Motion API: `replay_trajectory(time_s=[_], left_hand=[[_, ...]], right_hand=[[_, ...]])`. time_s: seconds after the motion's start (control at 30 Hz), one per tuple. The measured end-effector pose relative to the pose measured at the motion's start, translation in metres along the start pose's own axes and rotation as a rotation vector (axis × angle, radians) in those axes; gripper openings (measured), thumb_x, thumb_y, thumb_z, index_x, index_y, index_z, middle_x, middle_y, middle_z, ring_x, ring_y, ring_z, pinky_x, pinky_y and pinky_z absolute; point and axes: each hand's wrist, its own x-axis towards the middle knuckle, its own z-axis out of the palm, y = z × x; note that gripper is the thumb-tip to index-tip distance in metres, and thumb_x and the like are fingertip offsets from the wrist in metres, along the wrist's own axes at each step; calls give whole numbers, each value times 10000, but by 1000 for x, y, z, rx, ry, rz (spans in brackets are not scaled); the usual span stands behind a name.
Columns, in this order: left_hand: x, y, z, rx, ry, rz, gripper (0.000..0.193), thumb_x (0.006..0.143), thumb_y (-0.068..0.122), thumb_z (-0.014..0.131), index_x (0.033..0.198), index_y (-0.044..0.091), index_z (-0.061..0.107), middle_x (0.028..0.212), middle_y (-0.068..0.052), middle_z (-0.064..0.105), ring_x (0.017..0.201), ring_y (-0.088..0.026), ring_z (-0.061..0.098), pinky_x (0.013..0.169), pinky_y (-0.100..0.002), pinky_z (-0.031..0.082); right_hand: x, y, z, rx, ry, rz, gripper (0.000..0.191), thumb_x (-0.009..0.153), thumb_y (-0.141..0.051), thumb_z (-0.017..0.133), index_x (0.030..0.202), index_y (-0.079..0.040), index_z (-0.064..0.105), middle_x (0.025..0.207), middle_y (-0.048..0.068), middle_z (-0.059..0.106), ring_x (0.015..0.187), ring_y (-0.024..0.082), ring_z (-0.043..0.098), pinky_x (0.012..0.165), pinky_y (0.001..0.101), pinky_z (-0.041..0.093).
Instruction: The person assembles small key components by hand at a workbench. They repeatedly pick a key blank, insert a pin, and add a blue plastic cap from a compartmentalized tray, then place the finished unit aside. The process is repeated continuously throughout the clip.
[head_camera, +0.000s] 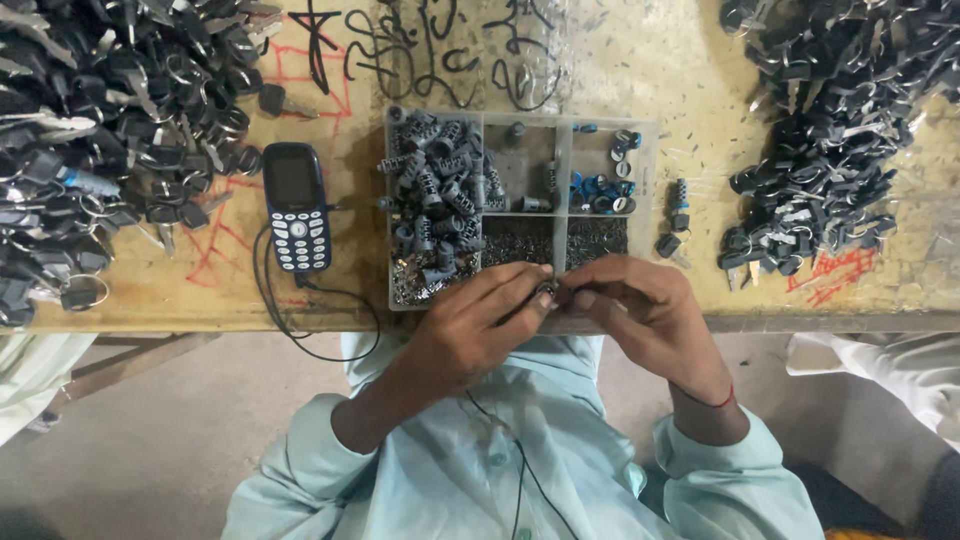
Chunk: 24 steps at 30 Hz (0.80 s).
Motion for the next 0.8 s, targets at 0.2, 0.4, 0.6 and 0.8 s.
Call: replay_trajectory(time_s=[0.2,0.4,0.6,0.8], left_hand=[[-2,4,-1,130,-58,64,141,916,71,726,1021,27,641,1307,-172,660,1224,-312,662,948,-405,584],[-1,4,-2,117,-63,102,157,886,77,731,949,39,593,1285,-195,662,1219,-334,664,991,-424,585],[-3,2,-3,101,-94,172,200,928,42,695,1014,-17,524,1295,-278,652,1200,-403,655,1033,-466,573],[-5,6,1,71,-103,143,240,936,53,675,1084,-28,503,1286,-298,640,1178,-425,657,1026,-496,575]], right_hand=[[-3,-2,-1,306,-19,226,191,1015,39,551,1191,23,624,974,95,740,853,139,720,745,276,625],[-1,12,-10,157,-212,94,199,1014,61,603,1194,58,688,1013,102,670,827,138,643,713,308,543],[8,10,-2,340,-191,239,258,957,25,694,1174,8,556,927,74,670,814,129,673,696,299,574],[-11,25,5,265,-164,169,326,1010,-14,622,1273,-32,430,1179,68,526,1115,102,577,955,287,498]])
